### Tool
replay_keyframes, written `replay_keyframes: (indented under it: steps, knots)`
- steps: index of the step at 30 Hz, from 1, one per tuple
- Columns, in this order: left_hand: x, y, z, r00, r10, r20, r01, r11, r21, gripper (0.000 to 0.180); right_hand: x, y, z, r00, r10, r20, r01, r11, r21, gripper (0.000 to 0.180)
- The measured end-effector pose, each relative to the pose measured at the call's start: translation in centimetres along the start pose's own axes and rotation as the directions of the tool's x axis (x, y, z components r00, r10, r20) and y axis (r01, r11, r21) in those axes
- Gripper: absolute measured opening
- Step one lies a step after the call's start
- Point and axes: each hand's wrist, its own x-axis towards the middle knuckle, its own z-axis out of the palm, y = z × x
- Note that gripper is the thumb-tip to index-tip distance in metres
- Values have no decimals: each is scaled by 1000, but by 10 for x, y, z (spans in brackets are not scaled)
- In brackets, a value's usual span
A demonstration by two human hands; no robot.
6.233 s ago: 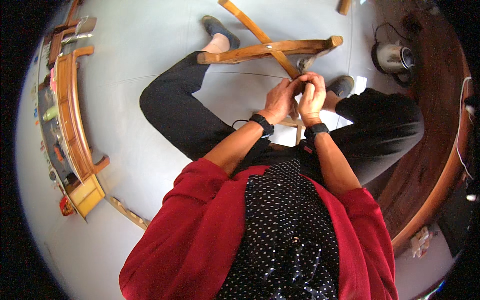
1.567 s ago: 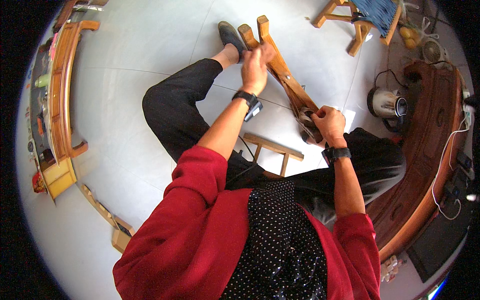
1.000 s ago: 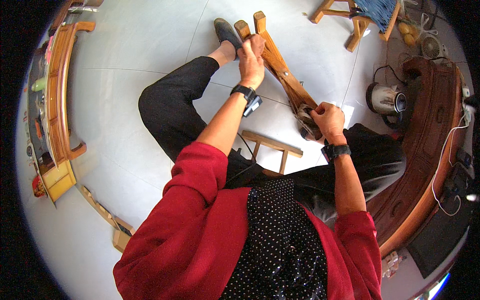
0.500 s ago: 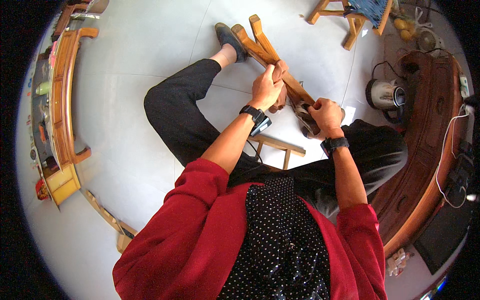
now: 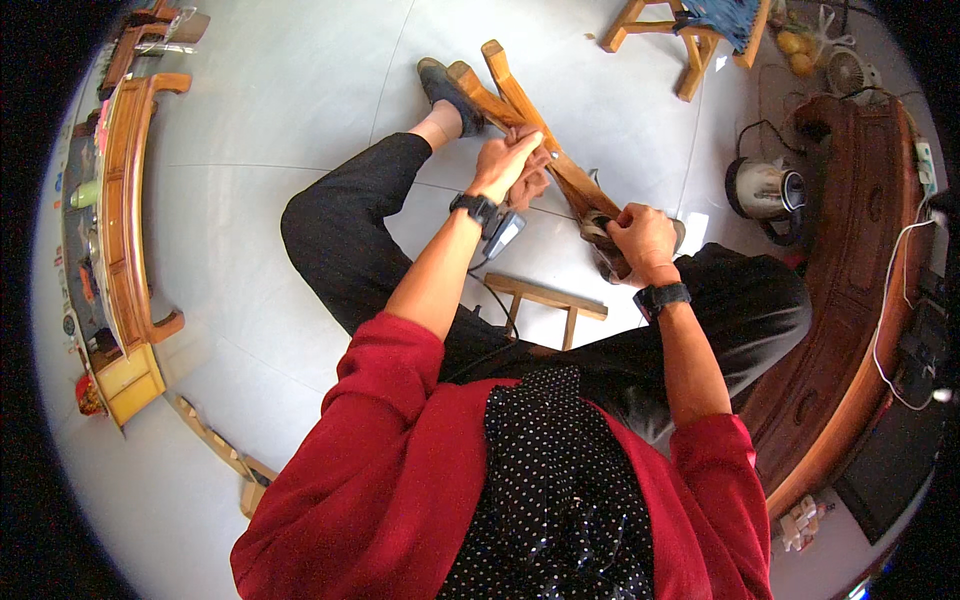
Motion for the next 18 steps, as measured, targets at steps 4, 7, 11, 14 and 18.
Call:
replay_keyframes:
  steps: [4,7,11,14,18]
  knots:
    - [4,14,6,992,-113,58,117,990,-78,21,1,-1,0,1000,-12,-20,12,1000,4,20]
    - [-18,0,18,988,-116,97,142,936,-322,21,2,-1,0,1000,5,-1,-5,1000,11,20]
    - [-77,-56,47,944,-83,318,52,993,104,30,-1,-1,1,1000,3,-27,-3,1000,-1,20]
    - [-84,-65,48,935,-59,348,-101,901,422,34,-1,-1,2,999,-4,-33,4,1000,0,20]
    - [-74,-28,47,900,397,181,-421,681,599,49,-2,-3,1,1000,18,-19,-18,1000,15,18]
